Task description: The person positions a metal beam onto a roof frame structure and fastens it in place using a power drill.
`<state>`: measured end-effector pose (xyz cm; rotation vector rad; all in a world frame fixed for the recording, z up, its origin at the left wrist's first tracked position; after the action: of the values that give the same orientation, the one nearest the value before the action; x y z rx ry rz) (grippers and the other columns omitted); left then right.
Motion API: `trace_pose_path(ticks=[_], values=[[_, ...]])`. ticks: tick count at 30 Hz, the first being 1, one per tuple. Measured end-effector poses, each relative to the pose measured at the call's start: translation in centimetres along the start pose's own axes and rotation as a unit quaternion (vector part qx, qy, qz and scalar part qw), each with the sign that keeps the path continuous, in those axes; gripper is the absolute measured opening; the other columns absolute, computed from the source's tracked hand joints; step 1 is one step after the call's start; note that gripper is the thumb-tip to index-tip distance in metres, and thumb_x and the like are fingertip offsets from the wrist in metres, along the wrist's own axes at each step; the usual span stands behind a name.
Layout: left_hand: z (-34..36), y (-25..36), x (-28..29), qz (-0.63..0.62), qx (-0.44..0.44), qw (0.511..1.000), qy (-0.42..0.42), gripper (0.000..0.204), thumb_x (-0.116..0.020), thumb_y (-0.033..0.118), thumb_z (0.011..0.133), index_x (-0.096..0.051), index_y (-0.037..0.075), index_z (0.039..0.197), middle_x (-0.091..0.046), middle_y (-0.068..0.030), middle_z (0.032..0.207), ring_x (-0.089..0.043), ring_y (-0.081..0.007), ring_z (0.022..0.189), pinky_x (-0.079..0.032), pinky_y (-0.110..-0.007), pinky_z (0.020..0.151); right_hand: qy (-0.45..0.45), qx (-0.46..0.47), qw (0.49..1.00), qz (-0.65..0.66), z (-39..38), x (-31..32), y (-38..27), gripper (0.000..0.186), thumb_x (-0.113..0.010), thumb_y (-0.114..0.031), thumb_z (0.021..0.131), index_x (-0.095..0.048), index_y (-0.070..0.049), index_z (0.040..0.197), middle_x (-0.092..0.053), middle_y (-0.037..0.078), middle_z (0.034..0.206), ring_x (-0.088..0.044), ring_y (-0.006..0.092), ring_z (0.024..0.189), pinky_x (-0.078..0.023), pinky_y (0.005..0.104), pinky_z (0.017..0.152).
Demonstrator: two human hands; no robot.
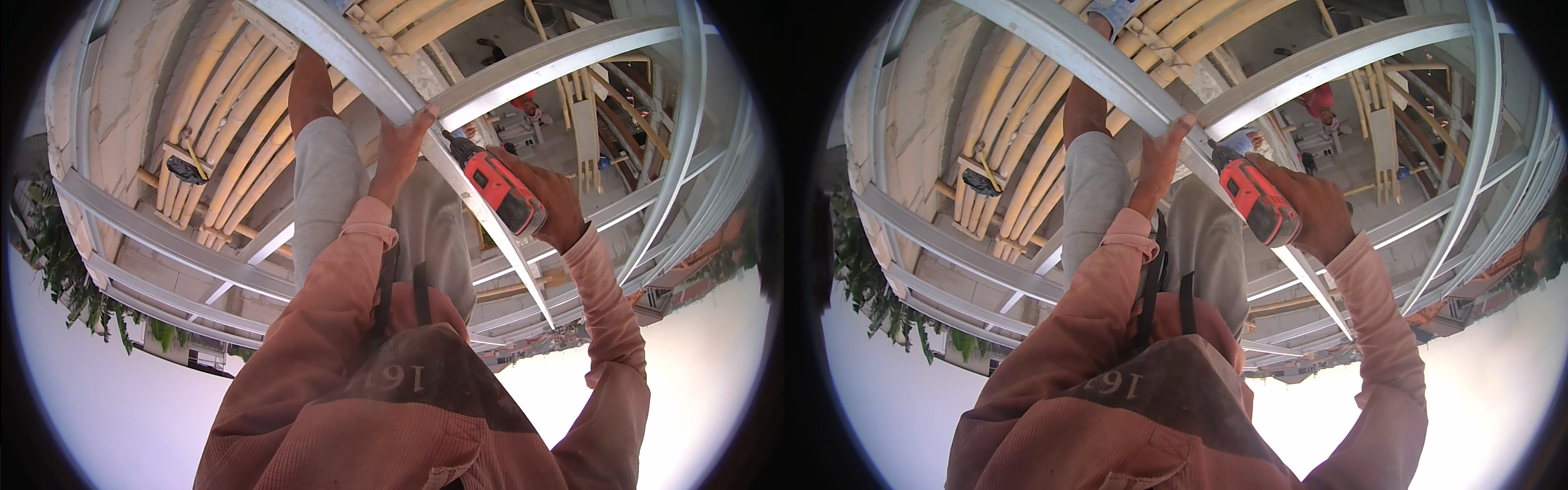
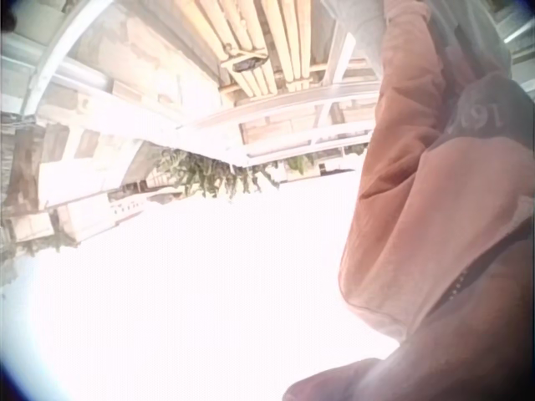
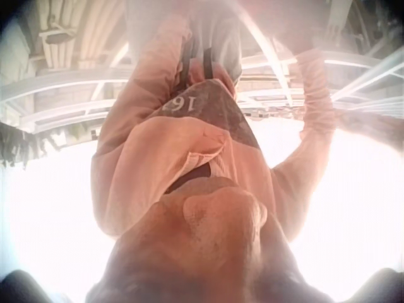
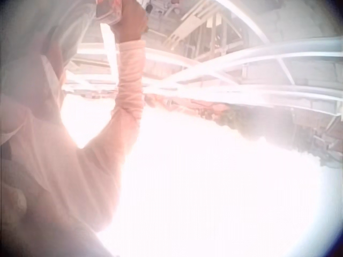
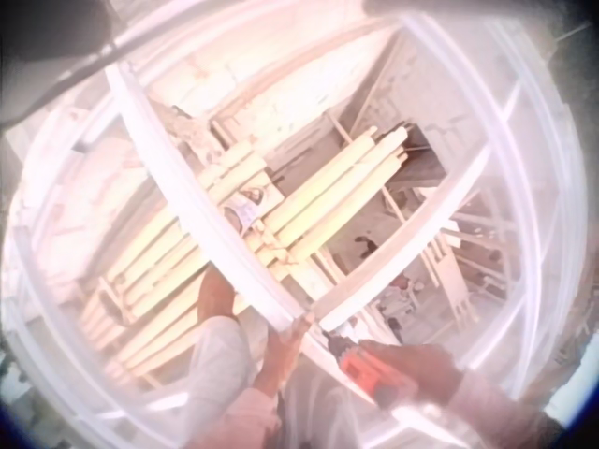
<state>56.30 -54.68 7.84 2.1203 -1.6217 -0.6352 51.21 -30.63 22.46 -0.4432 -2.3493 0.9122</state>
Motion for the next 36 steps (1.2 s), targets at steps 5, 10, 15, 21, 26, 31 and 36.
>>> trace_pose_path(ticks=[5,10,15,21,26,31,36], values=[[0.0,-0.2,-0.1,0.000,0.013,1.000,0.010,0.065,-0.080,0.028,0.087,-0.046,-0.003,0.132,-0.063,-0.0121,0.115,-0.063,-0.0193,0.103,-0.051,-0.034,0.094,-0.037,0.011,0.999,-0.025,0.3,1.0,0.5,0.078,-0.079,-0.031,0.079,-0.049,-0.020,0.150,-0.074,0.009,0.117,-0.071,0.0368,0.094,-0.058,0.0467,0.074],[-0.9,0.8,-0.8,-0.012,0.026,0.999,0.021,0.070,-0.081,0.030,0.088,-0.042,-0.004,0.135,-0.061,-0.0119,0.117,-0.060,-0.0193,0.106,-0.049,-0.034,0.096,-0.013,0.019,1.000,0.000,0.2,0.4,0.5,0.080,-0.081,-0.028,0.078,-0.048,-0.020,0.150,-0.075,0.011,0.110,-0.072,0.0368,0.092,-0.058,0.0468,0.072],[-2.5,2.5,-2.9,0.092,-0.044,0.991,0.090,0.070,-0.081,0.027,0.086,-0.043,-0.003,0.136,-0.059,-0.0096,0.115,-0.058,-0.0186,0.103,-0.048,-0.032,0.094,0.021,-0.077,0.994,0.079,-0.8,-1.8,0.1,0.076,-0.080,-0.027,0.080,-0.049,-0.019,0.149,-0.075,0.015,0.103,-0.071,0.0406,0.086,-0.058,0.0468,0.071],[-1.4,0.3,-1.5,0.042,-0.083,0.992,0.088,0.040,-0.074,0.014,0.084,-0.060,0.001,0.118,-0.062,-0.0050,0.104,-0.060,-0.0143,0.094,-0.050,-0.032,0.086,0.057,-0.174,0.976,0.118,-1.0,-3.5,-2.8,0.069,-0.077,-0.026,0.083,-0.051,-0.020,0.146,-0.074,0.018,0.099,-0.070,0.0436,0.090,-0.058,0.0475,0.073],[-1.4,0.4,-1.6,0.054,-0.108,0.992,0.046,0.036,-0.072,0.013,0.083,-0.066,-0.001,0.116,-0.068,-0.0060,0.103,-0.065,-0.0165,0.093,-0.053,-0.032,0.085,0.130,-0.182,0.962,0.155,-1.3,-4.9,-3.6,0.065,-0.076,-0.027,0.085,-0.052,-0.019,0.145,-0.074,0.019,0.096,-0.070,0.0440,0.094,-0.059,0.0476,0.076],[-0.9,0.1,-0.5,0.124,-0.080,0.989,0.027,0.027,-0.073,0.015,0.084,-0.073,-0.003,0.105,-0.074,-0.0080,0.099,-0.069,-0.0167,0.093,-0.054,-0.032,0.086,0.074,-0.305,0.935,0.165,-1.4,-5.8,-4.1,0.061,-0.075,-0.022,0.084,-0.054,-0.017,0.142,-0.075,0.018,0.099,-0.070,0.0433,0.097,-0.059,0.0470,0.080],[-0.7,-0.2,-0.8,0.144,-0.071,0.987,0.026,0.028,-0.074,0.020,0.086,-0.076,-0.004,0.102,-0.077,-0.0100,0.097,-0.072,-0.0173,0.091,-0.055,-0.033,0.085,0.104,-0.246,0.939,0.219,-1.4,-5.5,-3.0,0.054,-0.074,-0.023,0.084,-0.059,-0.017,0.136,-0.075,0.018,0.098,-0.070,0.0440,0.098,-0.058,0.0465,0.080]])
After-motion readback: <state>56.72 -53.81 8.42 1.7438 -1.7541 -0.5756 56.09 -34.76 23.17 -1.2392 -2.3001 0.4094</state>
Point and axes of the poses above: each hand's wrist, its own z-axis towards the middle knuckle, its own x-axis out of the back of the hand, y = z × x, the point moved 1 cm from there along z, towards the middle knuckle
